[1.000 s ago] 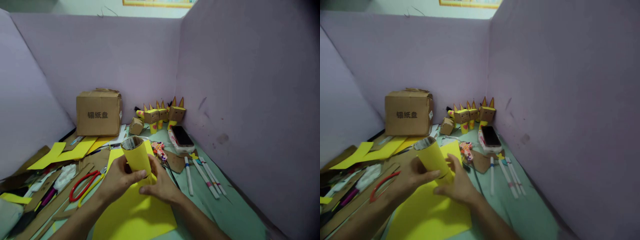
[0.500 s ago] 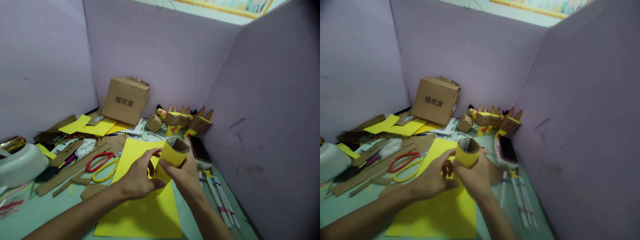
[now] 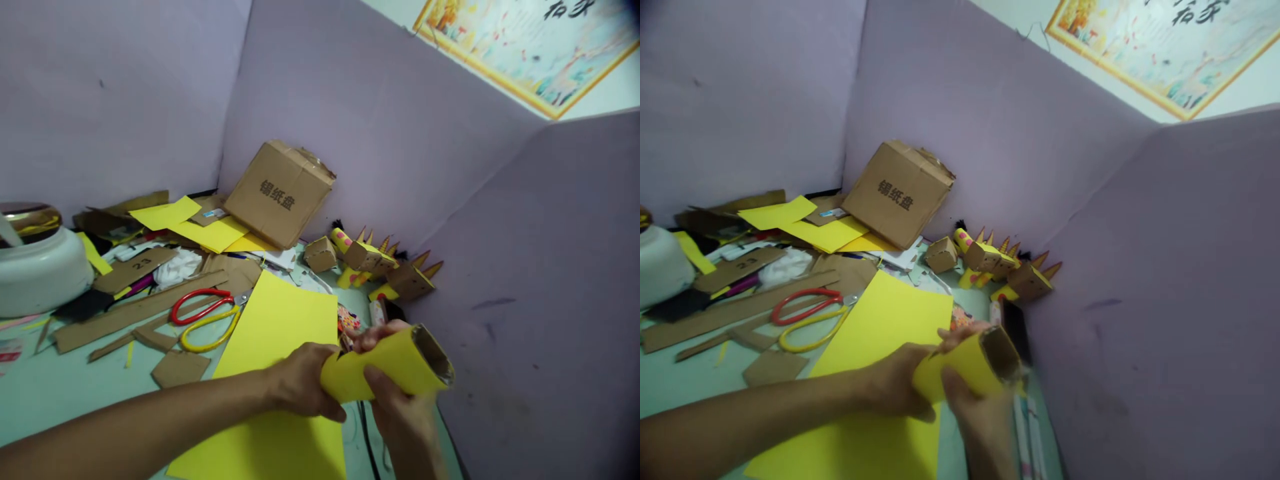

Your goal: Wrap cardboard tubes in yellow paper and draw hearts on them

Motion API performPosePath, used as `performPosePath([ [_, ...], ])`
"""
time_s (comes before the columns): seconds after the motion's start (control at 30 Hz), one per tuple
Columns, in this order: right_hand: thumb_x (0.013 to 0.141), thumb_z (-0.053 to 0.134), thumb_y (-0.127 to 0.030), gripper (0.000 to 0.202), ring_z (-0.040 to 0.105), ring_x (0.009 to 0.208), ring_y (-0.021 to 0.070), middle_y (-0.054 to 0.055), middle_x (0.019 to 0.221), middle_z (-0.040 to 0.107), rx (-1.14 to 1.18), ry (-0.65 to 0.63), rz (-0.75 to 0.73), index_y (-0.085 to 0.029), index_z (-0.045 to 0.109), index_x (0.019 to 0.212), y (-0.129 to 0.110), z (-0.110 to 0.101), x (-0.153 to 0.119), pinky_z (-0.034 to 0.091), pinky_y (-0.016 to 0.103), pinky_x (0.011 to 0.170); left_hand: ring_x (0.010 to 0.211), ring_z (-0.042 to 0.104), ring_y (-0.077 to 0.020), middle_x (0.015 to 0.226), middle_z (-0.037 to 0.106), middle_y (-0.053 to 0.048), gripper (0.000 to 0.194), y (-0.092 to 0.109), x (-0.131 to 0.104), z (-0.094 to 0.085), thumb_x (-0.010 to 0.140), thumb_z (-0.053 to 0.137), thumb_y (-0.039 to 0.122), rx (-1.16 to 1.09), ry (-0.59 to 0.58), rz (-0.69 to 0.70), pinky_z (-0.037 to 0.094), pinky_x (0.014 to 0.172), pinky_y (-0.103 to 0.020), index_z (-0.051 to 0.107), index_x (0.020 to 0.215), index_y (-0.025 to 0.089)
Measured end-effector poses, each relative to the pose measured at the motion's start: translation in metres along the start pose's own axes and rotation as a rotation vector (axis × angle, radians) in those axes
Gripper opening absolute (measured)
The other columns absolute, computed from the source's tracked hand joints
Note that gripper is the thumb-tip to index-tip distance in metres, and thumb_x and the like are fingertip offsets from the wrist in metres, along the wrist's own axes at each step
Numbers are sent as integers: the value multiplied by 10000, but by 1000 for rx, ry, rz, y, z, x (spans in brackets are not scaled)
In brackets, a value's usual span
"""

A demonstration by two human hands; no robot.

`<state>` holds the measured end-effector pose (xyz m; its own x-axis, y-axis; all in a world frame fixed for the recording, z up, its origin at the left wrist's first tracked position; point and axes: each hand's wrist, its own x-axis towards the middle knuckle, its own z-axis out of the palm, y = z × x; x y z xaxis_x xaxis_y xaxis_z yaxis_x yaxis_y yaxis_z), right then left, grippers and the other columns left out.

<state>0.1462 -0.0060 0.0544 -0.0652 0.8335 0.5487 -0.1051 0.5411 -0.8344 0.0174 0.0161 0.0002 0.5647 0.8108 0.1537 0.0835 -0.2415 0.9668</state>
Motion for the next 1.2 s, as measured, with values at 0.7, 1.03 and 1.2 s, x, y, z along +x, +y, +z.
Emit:
performPosePath([
  [0.7,705,708,-342,294,530,606,155,-43,672,498,-11,1,9,-324,487,899,-21,-2,-13,503,417,778,626,574,-179,791,656,7,441,27,-18,2,462,741,228,114,38,90,440,547,-243,640,891,215],
  [1.03,580,693,-240,240,596,679,183,-20,700,583,-63,64,316,-220,548,770,14,16,13,527,398,734,641,502,-126,667,573,46,320,7,2,-8,448,765,145,-516,-132,5,415,594,-234,621,733,164],
  [1.2,590,697,-234,172,578,662,173,-12,681,584,-79,94,306,-200,578,710,13,16,13,527,386,720,630,515,-144,655,588,19,273,7,0,-10,471,765,205,-467,-156,-16,408,571,-255,611,691,154],
])
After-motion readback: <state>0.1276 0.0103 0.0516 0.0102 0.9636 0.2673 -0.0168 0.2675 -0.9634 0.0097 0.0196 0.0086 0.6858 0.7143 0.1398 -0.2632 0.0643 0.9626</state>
